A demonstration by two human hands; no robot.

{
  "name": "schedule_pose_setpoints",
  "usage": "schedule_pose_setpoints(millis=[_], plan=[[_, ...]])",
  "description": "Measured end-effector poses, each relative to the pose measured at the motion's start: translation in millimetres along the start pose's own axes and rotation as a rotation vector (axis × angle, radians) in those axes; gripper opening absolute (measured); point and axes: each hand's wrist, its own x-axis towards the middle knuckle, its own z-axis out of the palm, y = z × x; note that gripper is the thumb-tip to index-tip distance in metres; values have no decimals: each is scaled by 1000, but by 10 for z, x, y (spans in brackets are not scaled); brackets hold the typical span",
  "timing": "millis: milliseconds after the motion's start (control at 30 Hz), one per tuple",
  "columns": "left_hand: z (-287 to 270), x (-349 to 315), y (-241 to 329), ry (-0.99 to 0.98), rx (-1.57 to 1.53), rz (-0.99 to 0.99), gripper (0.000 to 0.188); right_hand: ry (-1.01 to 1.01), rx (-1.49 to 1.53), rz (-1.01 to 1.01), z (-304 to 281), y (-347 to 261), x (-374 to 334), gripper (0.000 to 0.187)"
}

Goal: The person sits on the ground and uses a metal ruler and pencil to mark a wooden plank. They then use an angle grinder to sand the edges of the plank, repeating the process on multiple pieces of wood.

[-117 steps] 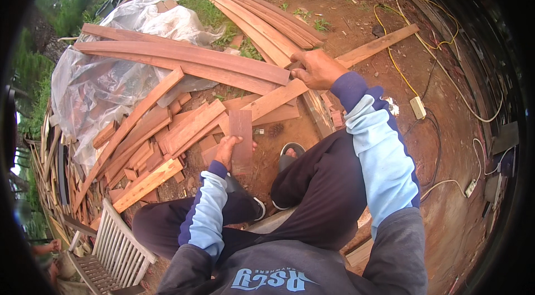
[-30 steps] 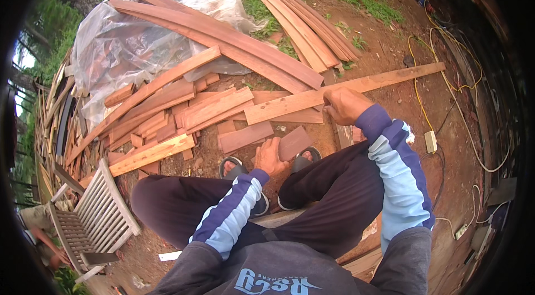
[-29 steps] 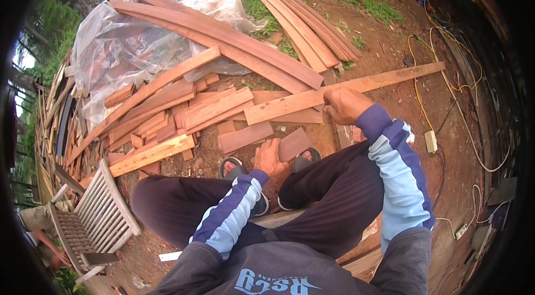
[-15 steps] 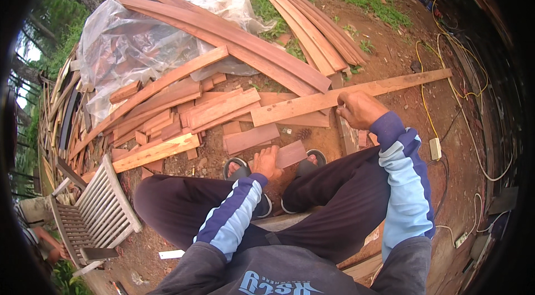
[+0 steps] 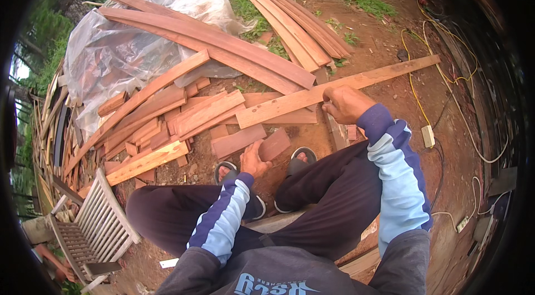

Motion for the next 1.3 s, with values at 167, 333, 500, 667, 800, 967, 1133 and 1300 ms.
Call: schedule_pose_setpoints(millis=[167, 333, 500, 667, 800, 967, 1133, 1300], plan=[[-83, 7, 130, 3, 2, -25, 75, 37, -43, -100, 75, 165, 5, 24], [-111, 0, 184, 49, -11, -29, 77, 14, -12, -34, 40, 58, 15, 22], [-133, 25, 268, 62, -206, -17, 78, 34, -39, -94, 59, 130, 11, 23], [-116, 51, 321, 78, -239, 30, 77, 34, -30, -81, 71, 143, 9, 22], [-102, 33, 314, 99, -209, 45, 75, 58, -44, -107, 86, 183, 3, 22], [-101, -12, 256, 20, -84, 17, 75, 55, -46, -88, 68, 165, -7, 23], [-122, -32, 310, -95, -45, 21, 75, 49, 5, 19, -38, 126, -31, 27], [-99, -40, 302, -90, -57, 89, 75, 242, 108, -14, -197, 326, -135, 25]])
